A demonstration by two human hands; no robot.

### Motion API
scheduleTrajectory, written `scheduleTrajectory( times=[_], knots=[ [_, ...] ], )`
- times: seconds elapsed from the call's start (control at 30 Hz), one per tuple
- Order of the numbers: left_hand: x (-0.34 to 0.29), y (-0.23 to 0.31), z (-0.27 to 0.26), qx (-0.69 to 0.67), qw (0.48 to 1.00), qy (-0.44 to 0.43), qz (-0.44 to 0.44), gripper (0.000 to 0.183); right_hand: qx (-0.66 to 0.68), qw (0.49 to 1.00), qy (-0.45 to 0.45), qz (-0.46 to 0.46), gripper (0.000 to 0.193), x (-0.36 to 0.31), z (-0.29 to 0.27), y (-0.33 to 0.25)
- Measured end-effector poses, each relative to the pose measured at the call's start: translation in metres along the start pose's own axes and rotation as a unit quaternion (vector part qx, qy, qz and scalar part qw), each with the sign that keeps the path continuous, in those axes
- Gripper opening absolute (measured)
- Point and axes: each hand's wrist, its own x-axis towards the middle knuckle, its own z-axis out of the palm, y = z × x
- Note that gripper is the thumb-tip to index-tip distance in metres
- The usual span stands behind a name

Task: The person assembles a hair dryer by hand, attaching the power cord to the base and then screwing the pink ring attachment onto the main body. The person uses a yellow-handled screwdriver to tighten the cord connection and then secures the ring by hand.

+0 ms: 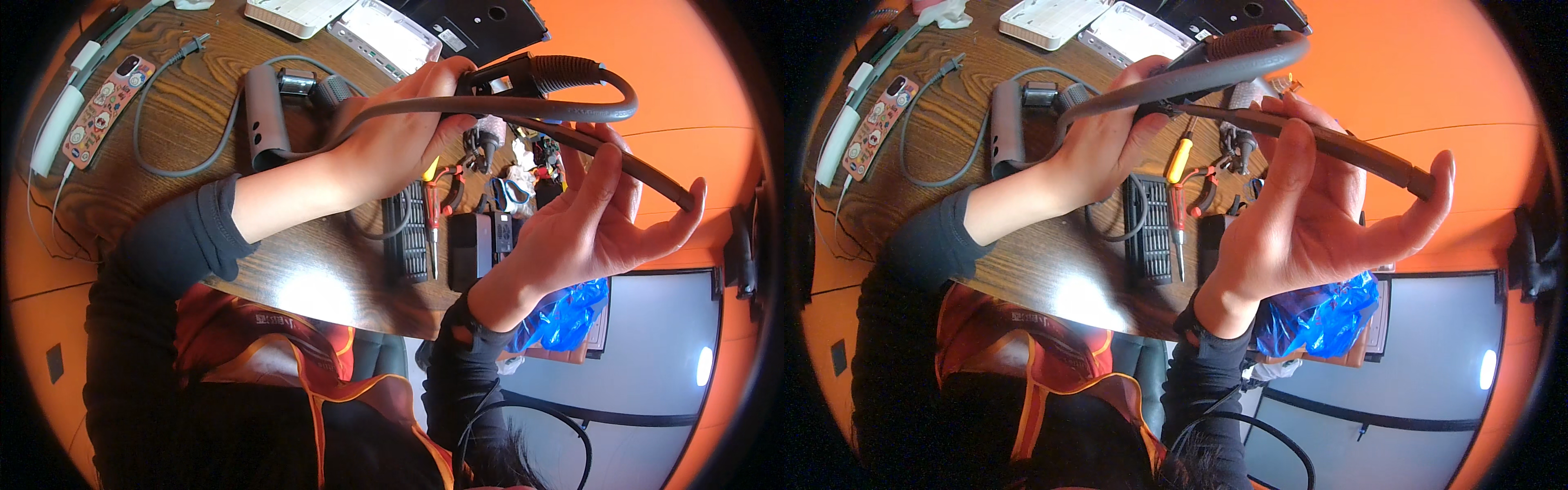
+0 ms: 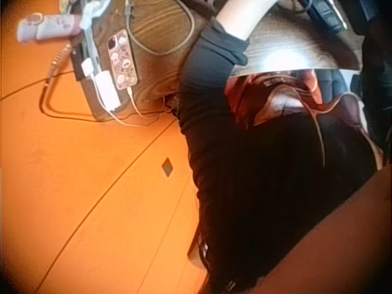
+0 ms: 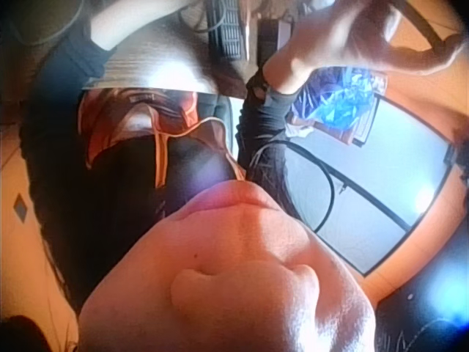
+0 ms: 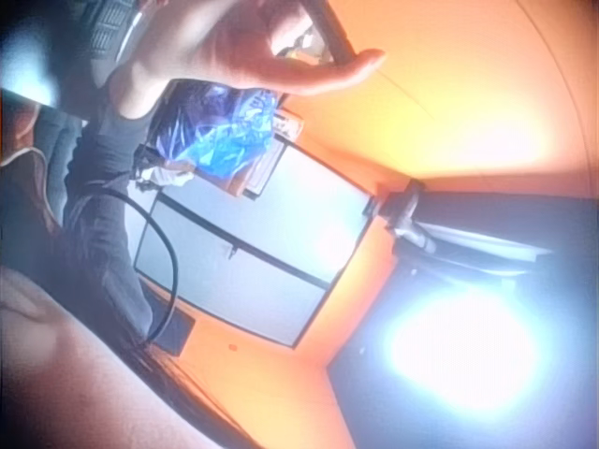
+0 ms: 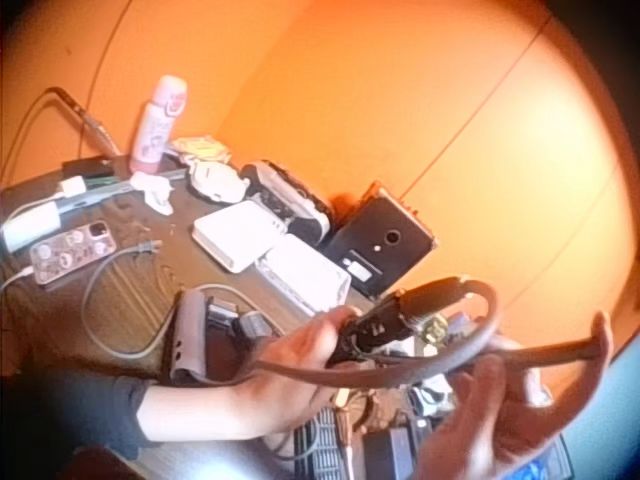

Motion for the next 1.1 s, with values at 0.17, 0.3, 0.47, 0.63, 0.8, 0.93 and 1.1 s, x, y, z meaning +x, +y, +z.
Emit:
scheduleTrajectory(
  times=[0.17, 0.3, 0.47, 0.63, 0.8, 0.93, 1.1],
  knots=[
    [0.000, 0.002, 0.000, 0.012, 1.000, -0.007, -0.011, 0.042, 0.024, 0.999, -0.021, -0.007, 0.062, 0.002, 0.002, -0.003],
    [0.000, 0.002, 0.000, 0.000, 1.000, -0.008, -0.013, 0.041, 0.019, 0.999, -0.030, -0.011, 0.064, 0.006, 0.003, -0.002],
    [0.000, 0.001, 0.001, -0.015, 1.000, -0.004, -0.009, 0.041, -0.113, 0.992, -0.020, -0.052, 0.064, 0.013, 0.003, 0.000],
    [-0.001, -0.001, 0.002, 0.005, 1.000, 0.015, 0.026, 0.041, -0.058, 0.998, -0.040, 0.005, 0.061, 0.015, 0.003, 0.000],
    [0.003, -0.002, 0.009, 0.033, 0.995, 0.078, 0.059, 0.039, -0.027, 0.992, -0.120, 0.004, 0.058, 0.026, -0.002, 0.004],
    [0.002, -0.003, 0.006, 0.007, 0.999, 0.024, 0.023, 0.039, 0.004, 0.992, -0.122, -0.020, 0.066, 0.027, -0.001, 0.005],
    [0.001, 0.000, 0.003, 0.019, 1.000, -0.005, 0.003, 0.042, -0.039, 0.994, -0.102, -0.016, 0.064, 0.021, 0.001, -0.003]
  ],
)
